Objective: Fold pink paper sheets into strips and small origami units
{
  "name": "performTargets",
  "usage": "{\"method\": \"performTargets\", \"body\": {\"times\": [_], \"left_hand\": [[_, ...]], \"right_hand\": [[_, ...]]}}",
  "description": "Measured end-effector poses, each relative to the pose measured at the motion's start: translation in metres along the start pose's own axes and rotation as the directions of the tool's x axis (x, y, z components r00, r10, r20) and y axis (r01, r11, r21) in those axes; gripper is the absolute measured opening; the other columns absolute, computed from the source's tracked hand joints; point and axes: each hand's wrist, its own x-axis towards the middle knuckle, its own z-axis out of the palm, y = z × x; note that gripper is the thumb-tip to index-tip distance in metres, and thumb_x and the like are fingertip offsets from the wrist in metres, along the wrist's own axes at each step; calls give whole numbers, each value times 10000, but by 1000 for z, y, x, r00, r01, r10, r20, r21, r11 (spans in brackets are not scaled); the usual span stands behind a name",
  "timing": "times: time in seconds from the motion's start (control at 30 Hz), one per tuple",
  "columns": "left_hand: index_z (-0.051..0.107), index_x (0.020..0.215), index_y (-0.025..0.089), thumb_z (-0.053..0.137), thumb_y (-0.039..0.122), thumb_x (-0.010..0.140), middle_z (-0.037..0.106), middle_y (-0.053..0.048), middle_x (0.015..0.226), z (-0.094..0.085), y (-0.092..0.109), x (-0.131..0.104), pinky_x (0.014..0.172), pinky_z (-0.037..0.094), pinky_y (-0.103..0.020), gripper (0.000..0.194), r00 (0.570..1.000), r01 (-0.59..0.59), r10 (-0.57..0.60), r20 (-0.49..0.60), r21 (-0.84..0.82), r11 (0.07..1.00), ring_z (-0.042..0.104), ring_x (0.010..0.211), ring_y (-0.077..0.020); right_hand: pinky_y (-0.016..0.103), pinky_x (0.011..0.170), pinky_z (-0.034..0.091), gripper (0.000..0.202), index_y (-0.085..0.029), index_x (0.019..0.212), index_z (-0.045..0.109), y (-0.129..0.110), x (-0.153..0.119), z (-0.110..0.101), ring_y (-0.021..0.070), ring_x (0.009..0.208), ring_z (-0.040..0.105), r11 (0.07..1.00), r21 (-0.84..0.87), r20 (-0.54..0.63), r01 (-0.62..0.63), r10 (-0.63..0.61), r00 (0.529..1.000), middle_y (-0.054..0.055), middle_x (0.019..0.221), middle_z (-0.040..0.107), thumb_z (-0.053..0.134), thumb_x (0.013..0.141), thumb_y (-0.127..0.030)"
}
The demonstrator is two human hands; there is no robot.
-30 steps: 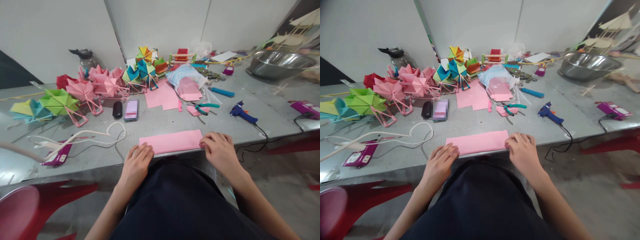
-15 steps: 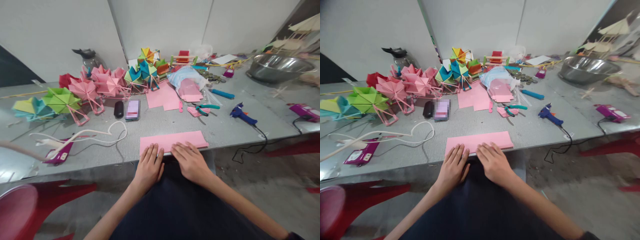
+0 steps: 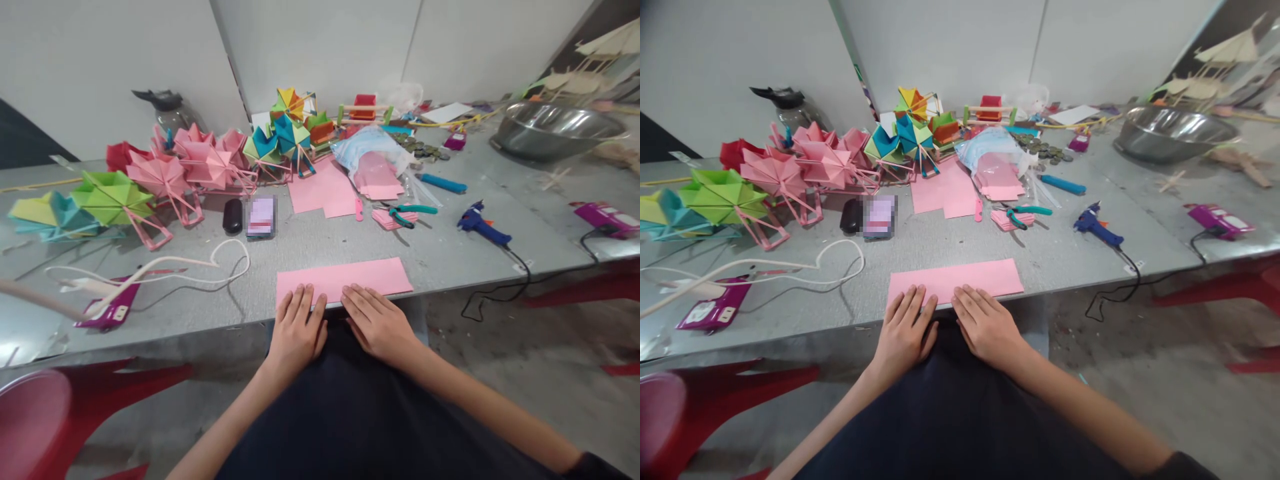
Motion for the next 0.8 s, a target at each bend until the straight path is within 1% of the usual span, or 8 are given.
{"method": "performTargets", "body": {"times": [0.1,0.23,0.3,0.37,0.47,0.57,0.7,0.8], "left_hand": [[637,1517,149,648,318,1029,613,-246,1582,0,3,2,1256,408,-574,517,999,19,-18,47,-10,1000,557,1504,-419],[575,1601,215,670,406,1030,551,-233,1649,-2,11,9,1298,260,-676,610,994,5,-3,107,-21,1000,505,1535,-451],[564,1612,210,662,441,1035,546,-244,1650,-3,14,12,1298,216,-703,629,992,-1,2,123,-11,1000,499,1534,-463],[586,1591,200,653,461,1040,555,-255,1636,-4,16,14,1290,217,-710,613,991,-1,0,131,3,1000,506,1524,-471],[615,1563,215,657,478,1038,562,-253,1631,-5,16,15,1285,220,-715,589,988,6,-7,151,13,1000,503,1525,-473],[605,1576,230,664,488,1032,555,-247,1640,-7,17,16,1287,222,-717,605,983,12,-15,182,17,1000,485,1539,-470],[584,1597,238,666,506,1031,543,-253,1648,-9,17,17,1278,247,-724,631,977,9,-14,212,25,1000,487,1538,-474],[558,1621,257,669,531,1029,527,-258,1660,-11,17,19,1265,266,-735,661,972,2,-11,233,42,999,485,1539,-480]], "right_hand": [[442,1105,549,343,-104,1357,748,0,4,-5,294,1260,700,999,-8,-3,-45,45,999,179,1319,784,603,1054,-173],[454,995,534,317,-102,1324,748,-2,11,-7,308,1164,675,997,-44,0,-58,58,998,186,1220,775,603,1059,-197],[448,972,511,314,-98,1319,743,-4,12,-6,304,1127,658,997,-49,-2,-61,61,998,182,1184,764,607,1061,-214],[432,954,494,305,-99,1308,742,-4,13,-5,291,1079,645,997,-45,-3,-68,68,998,170,1137,753,602,1067,-222],[407,919,480,287,-112,1286,740,-5,13,-5,279,1040,628,995,-38,-7,-96,95,995,155,1094,738,570,1082,-219],[395,879,467,263,-119,1245,734,-5,14,-7,275,1019,623,991,-33,-5,-128,128,992,149,1087,733,542,1088,-206],[400,854,456,208,-146,1132,729,-4,16,-9,274,984,624,984,-43,0,-171,171,985,142,1080,745,536,1090,-212],[390,849,459,181,-150,1096,728,-2,14,-10,261,948,636,986,-38,-35,-164,163,986,128,1038,757,553,1084,-193]]}}
